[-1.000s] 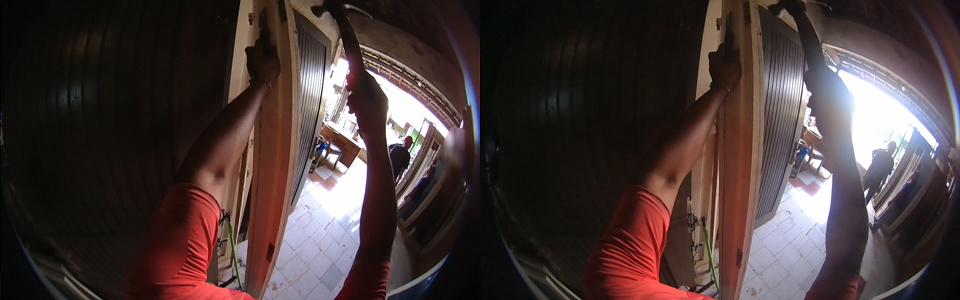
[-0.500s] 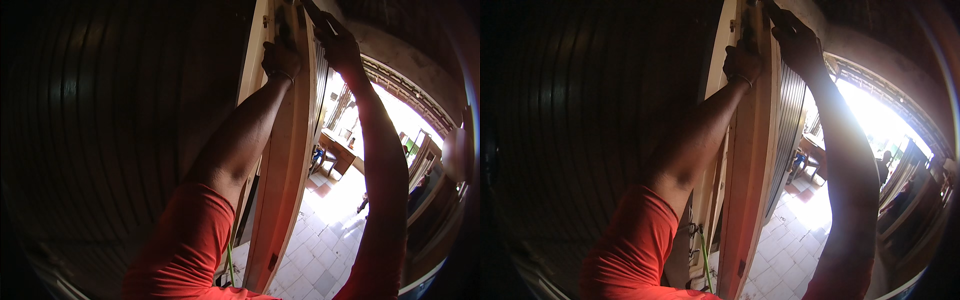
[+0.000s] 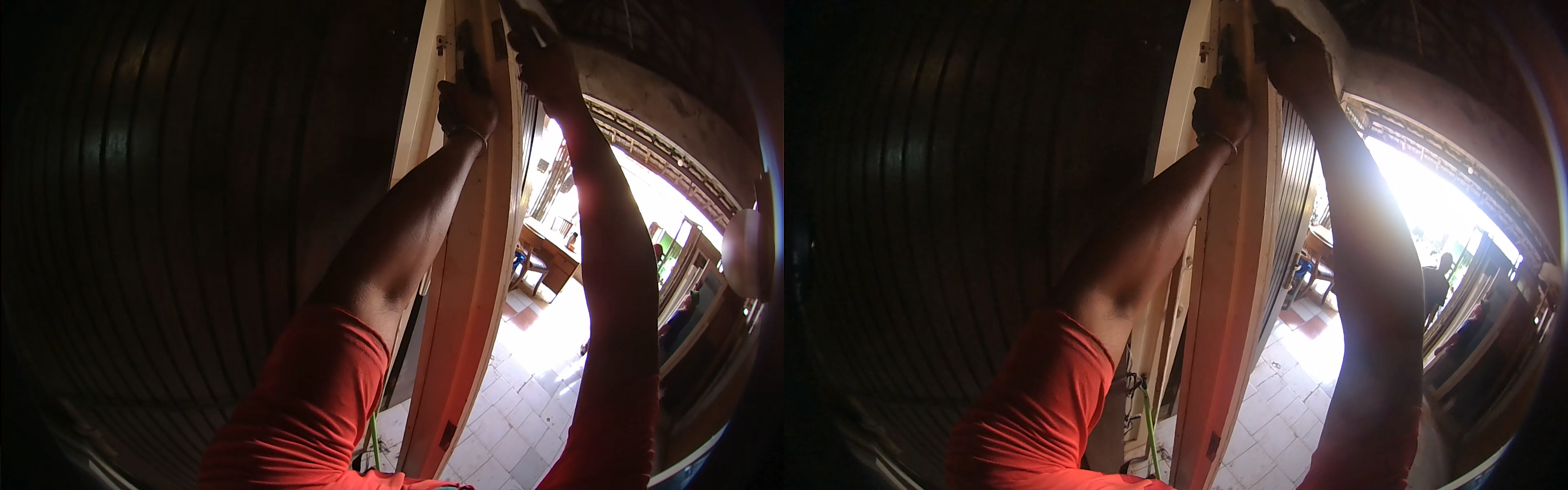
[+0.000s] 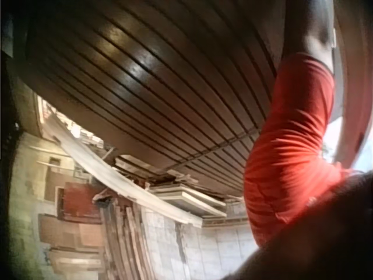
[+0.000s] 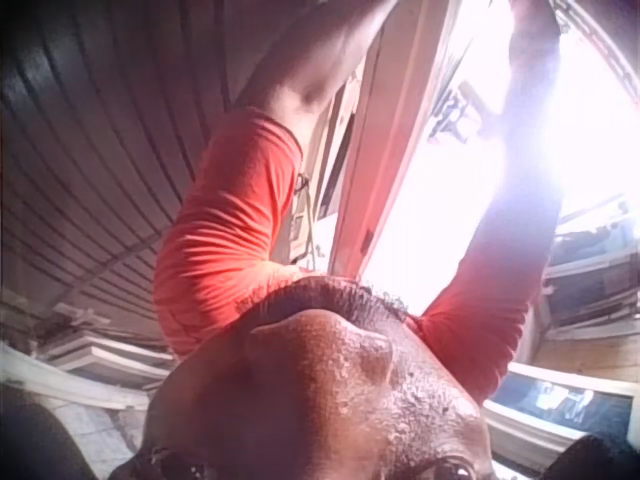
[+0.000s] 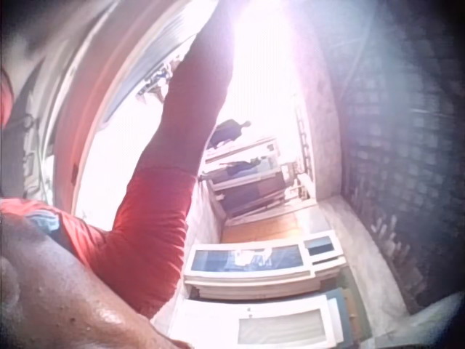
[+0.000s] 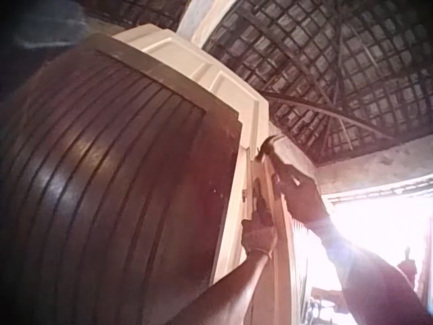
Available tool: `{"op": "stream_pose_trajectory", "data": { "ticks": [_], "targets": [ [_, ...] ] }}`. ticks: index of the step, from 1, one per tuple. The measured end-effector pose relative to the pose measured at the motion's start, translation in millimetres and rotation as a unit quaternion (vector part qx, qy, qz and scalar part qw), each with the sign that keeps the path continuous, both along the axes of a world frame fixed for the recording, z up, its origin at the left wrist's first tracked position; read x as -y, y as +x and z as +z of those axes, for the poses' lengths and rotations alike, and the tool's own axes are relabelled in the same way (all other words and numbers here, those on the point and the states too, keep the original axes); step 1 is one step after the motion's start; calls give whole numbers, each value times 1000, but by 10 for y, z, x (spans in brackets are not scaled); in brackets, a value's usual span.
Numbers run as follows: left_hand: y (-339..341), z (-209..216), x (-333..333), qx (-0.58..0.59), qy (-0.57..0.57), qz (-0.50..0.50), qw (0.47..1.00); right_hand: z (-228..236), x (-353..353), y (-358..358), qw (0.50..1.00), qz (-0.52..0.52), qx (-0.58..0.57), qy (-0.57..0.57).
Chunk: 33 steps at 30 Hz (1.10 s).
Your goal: The person uses a hammer and a pair of pincers to remove nails and hardware from a wooden door frame, eventually lifting the frame off the floor.
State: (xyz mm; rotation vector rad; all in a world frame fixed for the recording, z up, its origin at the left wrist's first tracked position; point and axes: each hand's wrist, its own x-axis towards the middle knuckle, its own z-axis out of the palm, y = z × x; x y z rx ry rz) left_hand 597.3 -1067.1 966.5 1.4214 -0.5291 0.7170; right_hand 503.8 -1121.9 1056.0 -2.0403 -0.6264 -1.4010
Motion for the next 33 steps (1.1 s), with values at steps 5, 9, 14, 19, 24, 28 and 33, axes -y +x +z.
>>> {"op": "stream_pose_trajectory", "data": {
  "ticks": [5,9,14,19,24,28,33],
  "targets": [
    [-31,-27,5,-2,-53,-24,998,91,-145,-15,936,-138,172,-275],
    [-74,-10,31,-15,-52,-83,995,63,-237,-291,979,-155,-116,-67],
    [-106,2,12,-40,-53,-49,997,80,-301,-291,993,-91,70,-12],
    [-150,19,20,-37,-37,-43,998,30,-107,-110,985,-87,-148,-33],
    [-140,27,62,-37,-59,-61,996,-16,-277,-242,994,-78,-63,-36],
    [-32,-5,90,-7,-49,-60,997,-37,-381,-452,995,-85,-24,40],
    [62,109,165,66,-38,-88,993,13,53,-250,993,-94,-68,29]
  ]
}}
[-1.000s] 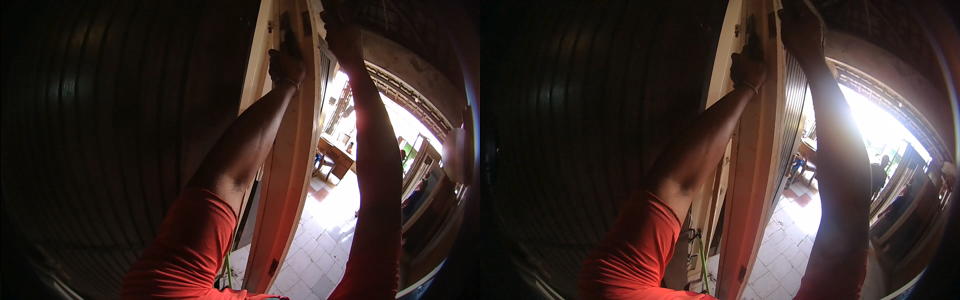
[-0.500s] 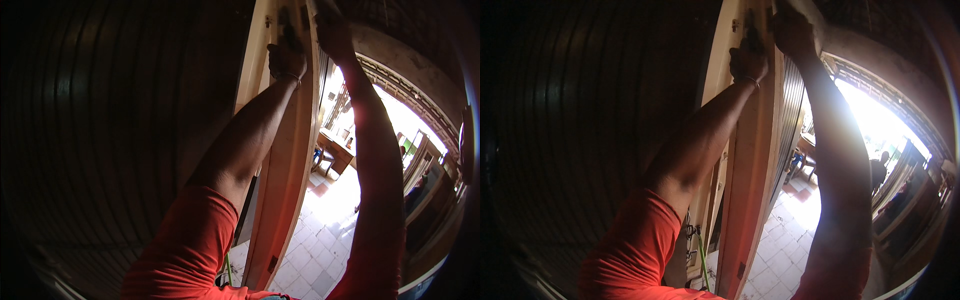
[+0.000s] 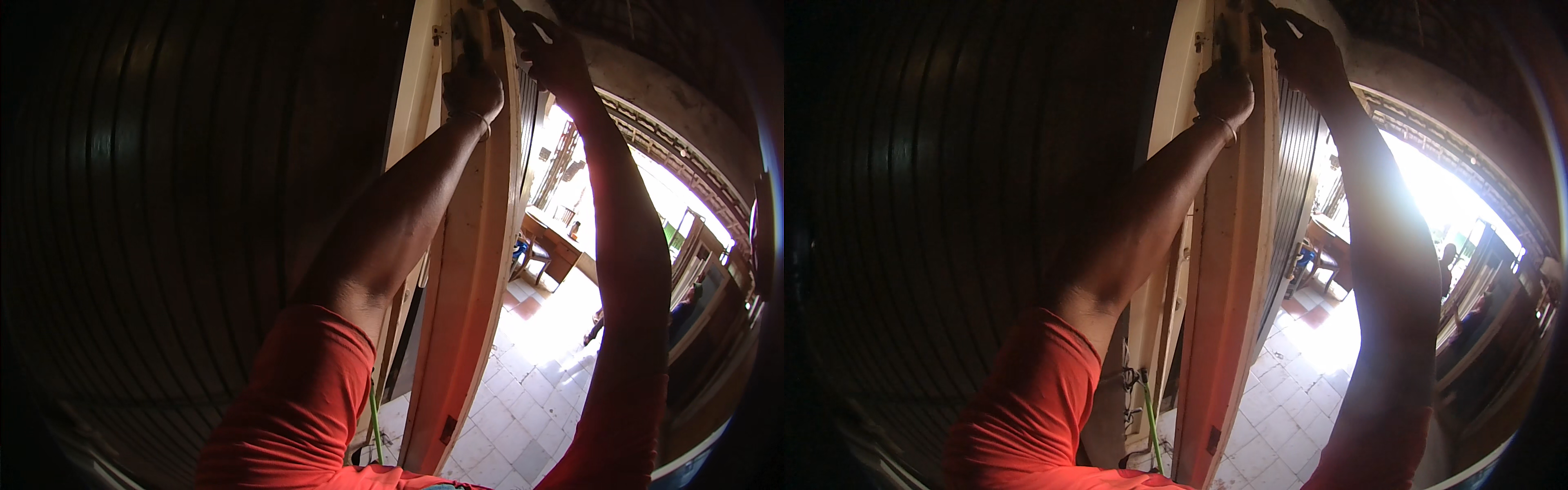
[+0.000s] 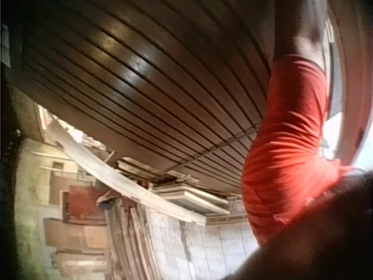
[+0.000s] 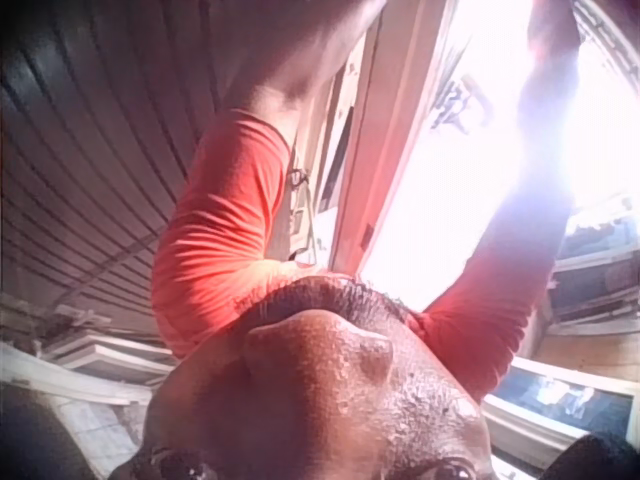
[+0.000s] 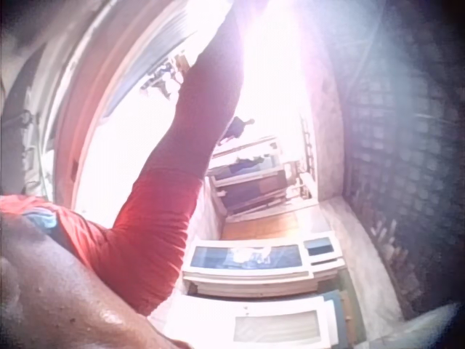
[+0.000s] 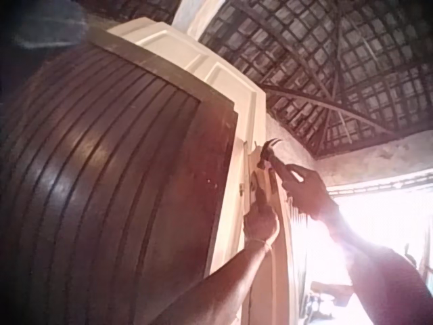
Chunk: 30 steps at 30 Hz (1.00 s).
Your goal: The person uses a hammer and a pair of pincers to remove nails and hardware from a wooden door frame, eventually lifting the frame off the floor.
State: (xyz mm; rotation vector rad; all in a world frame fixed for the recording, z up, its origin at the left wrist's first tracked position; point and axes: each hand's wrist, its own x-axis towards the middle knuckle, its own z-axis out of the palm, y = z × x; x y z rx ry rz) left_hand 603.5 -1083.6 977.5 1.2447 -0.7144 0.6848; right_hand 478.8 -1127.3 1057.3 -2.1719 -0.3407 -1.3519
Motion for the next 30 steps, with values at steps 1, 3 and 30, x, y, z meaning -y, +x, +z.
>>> {"op": "stream_pose_trajectory", "data": {
  "ticks": [1,3,30],
  "targets": [
    [-8,33,11,30,-3,63,998,22,105,64,998,-35,7,-45],
    [-32,83,-3,67,-9,125,990,43,226,170,993,-70,21,-90],
    [-330,74,-337,-30,32,33,999,88,-54,-16,990,-33,-73,-120]
  ]
}}
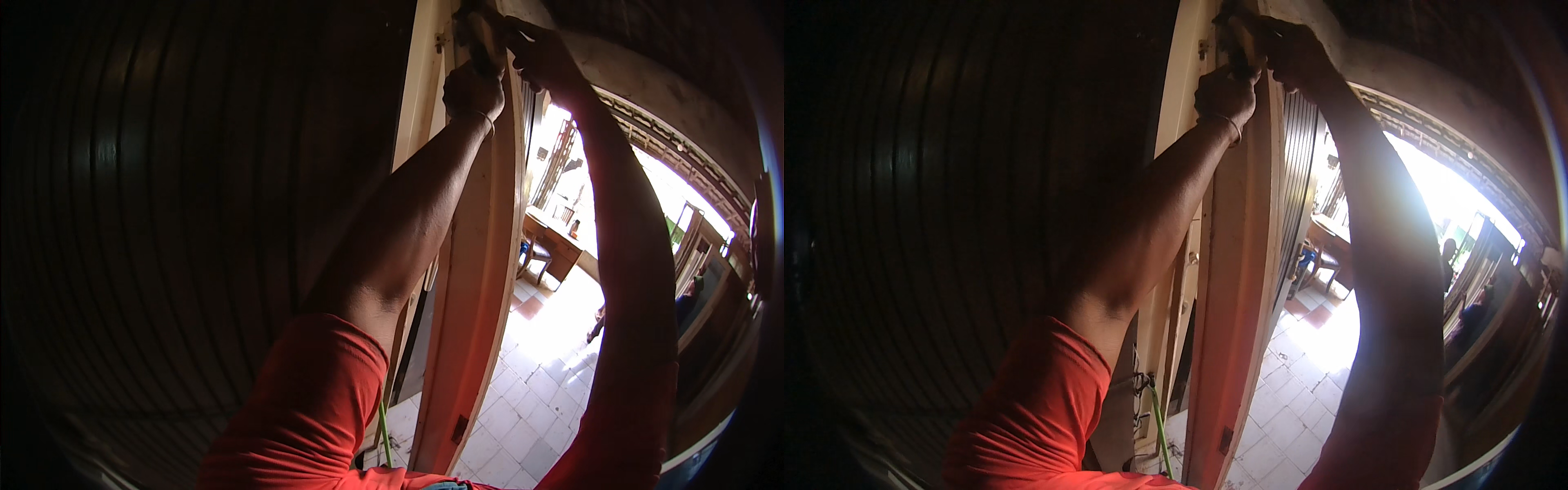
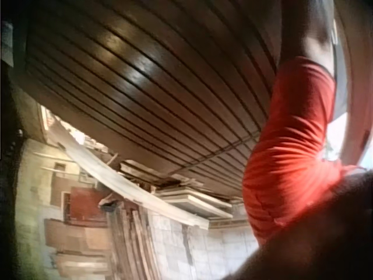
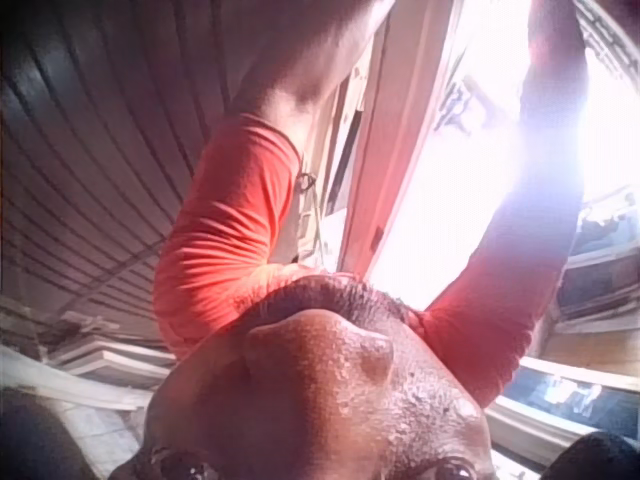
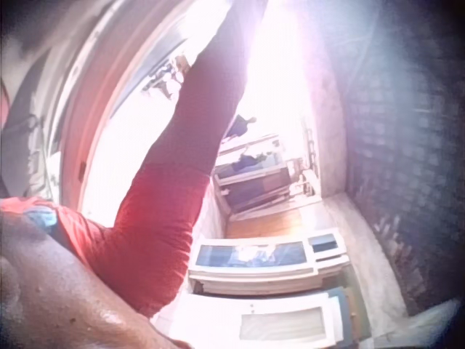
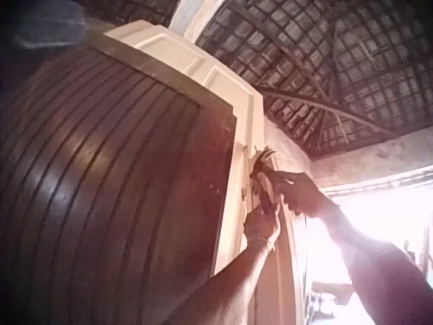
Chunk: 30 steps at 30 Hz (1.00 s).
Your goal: The person uses a hammer and a pair of pincers to remove nails and hardware from a wooden door frame, eventually lifting the frame off the floor.
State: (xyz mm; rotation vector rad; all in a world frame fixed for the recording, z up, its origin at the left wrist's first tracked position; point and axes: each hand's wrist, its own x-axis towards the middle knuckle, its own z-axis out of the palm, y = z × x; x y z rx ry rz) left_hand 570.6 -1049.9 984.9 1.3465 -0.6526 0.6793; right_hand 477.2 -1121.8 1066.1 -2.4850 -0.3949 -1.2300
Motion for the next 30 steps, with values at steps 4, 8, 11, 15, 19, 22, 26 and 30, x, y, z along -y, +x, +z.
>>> {"op": "stream_pose_trajectory", "data": {
  "ticks": [4,8,11,15,19,22,26,30],
  "targets": [
    [19,4,55,31,-31,23,999,388,474,92,999,49,19,-11],
    [25,-14,46,-8,-51,-35,998,458,358,78,734,-217,501,-404],
    [5,-4,56,-15,-49,7,999,266,163,102,932,-161,222,-236],
    [-43,6,30,-46,-24,10,999,242,20,40,965,-134,30,-223],
    [-104,-35,-69,-18,-57,-64,996,211,-103,8,978,-7,199,60],
    [-163,-36,-92,-26,-56,-25,998,88,-215,-130,993,72,39,-83],
    [-155,-28,-46,-63,-60,-76,993,136,-380,-407,982,-178,15,68],
    [-75,-35,29,-50,-55,-28,997,206,-351,-322,956,65,224,177]
  ]
}}
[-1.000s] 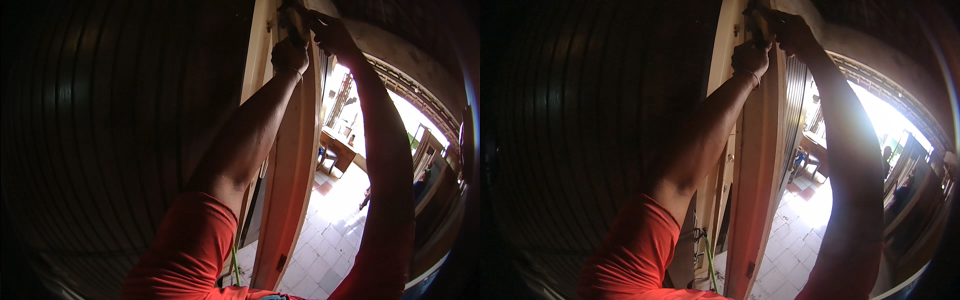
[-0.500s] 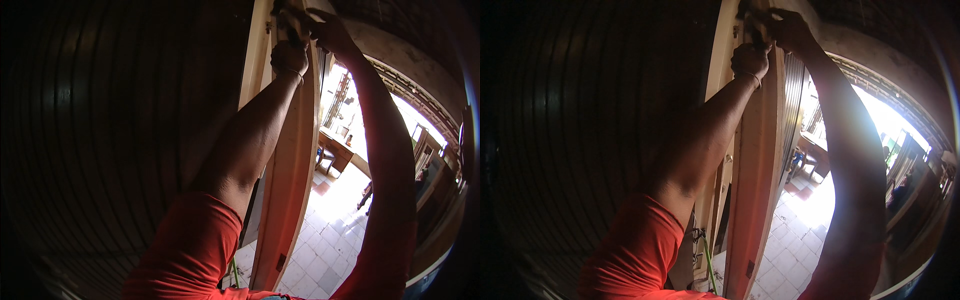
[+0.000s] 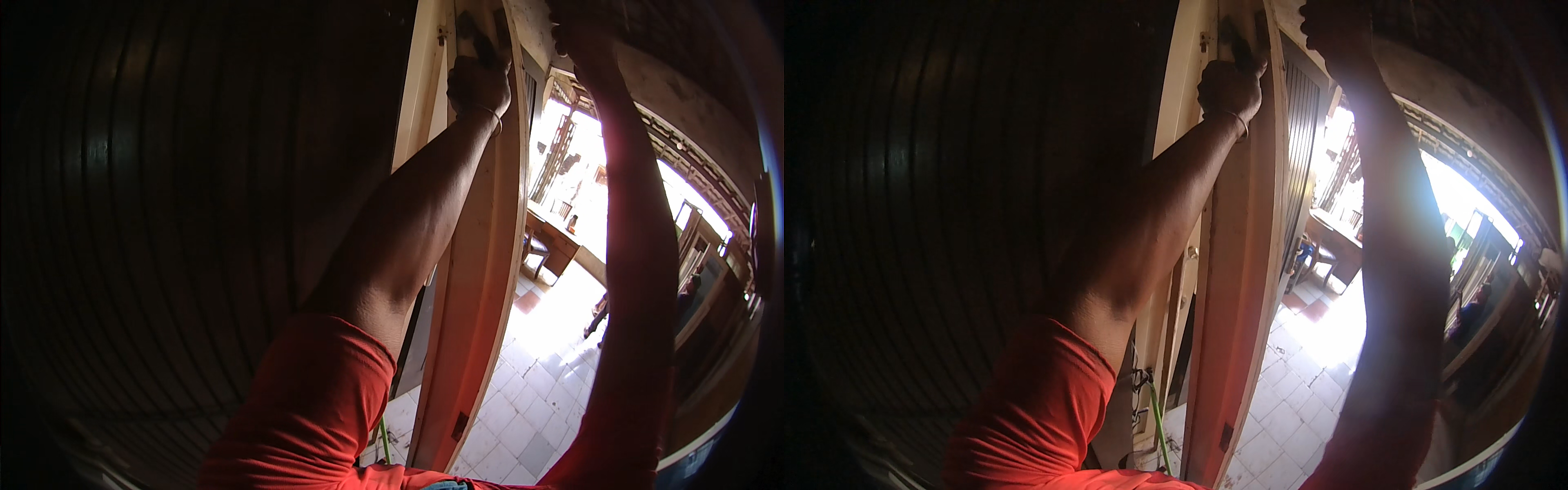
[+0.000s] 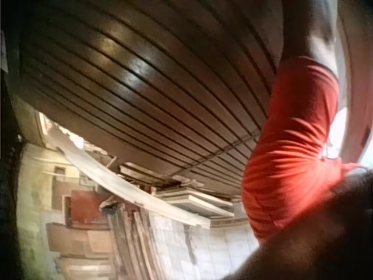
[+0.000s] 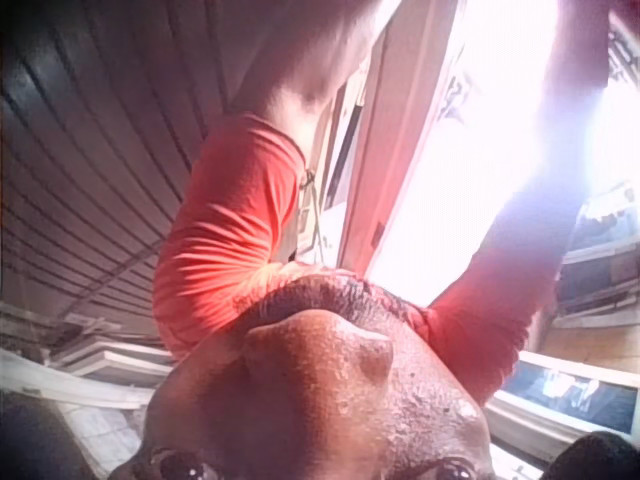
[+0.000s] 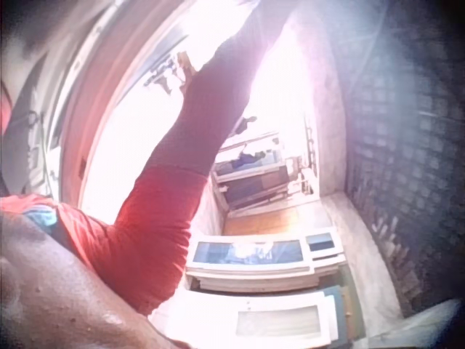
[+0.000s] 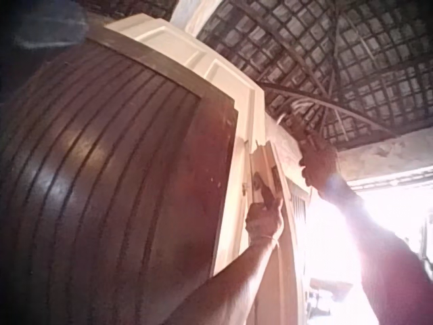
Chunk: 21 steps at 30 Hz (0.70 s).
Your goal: The person uses a hammer and a pair of pincers to remove nails and hardware from a wooden door frame, eventually lifting the frame off the floor.
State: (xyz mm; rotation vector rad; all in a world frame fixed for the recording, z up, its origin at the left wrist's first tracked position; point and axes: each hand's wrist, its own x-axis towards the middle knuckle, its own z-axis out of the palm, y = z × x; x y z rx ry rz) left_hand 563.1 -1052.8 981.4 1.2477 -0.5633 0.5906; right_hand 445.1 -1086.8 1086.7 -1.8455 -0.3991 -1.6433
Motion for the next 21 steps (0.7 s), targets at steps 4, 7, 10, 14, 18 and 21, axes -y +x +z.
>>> {"op": "stream_pose_trajectory", "data": {
  "ticks": [4,7,10,14,18,21],
  "targets": [
    [19,42,32,-2,-22,60,998,-134,176,163,959,-130,-124,-218],
    [10,44,-7,-13,11,-8,1000,-82,191,75,963,-81,-213,-142],
    [4,28,-47,21,16,-31,999,60,93,-15,967,-163,-188,-51],
    [11,24,-11,1,6,-7,1000,38,112,81,825,-468,80,-305],
    [32,68,34,-21,-21,-4,1000,-26,365,284,921,-217,-233,-226],
    [42,32,9,-2,-6,-7,1000,75,442,378,953,-103,-169,-232]
  ]
}}
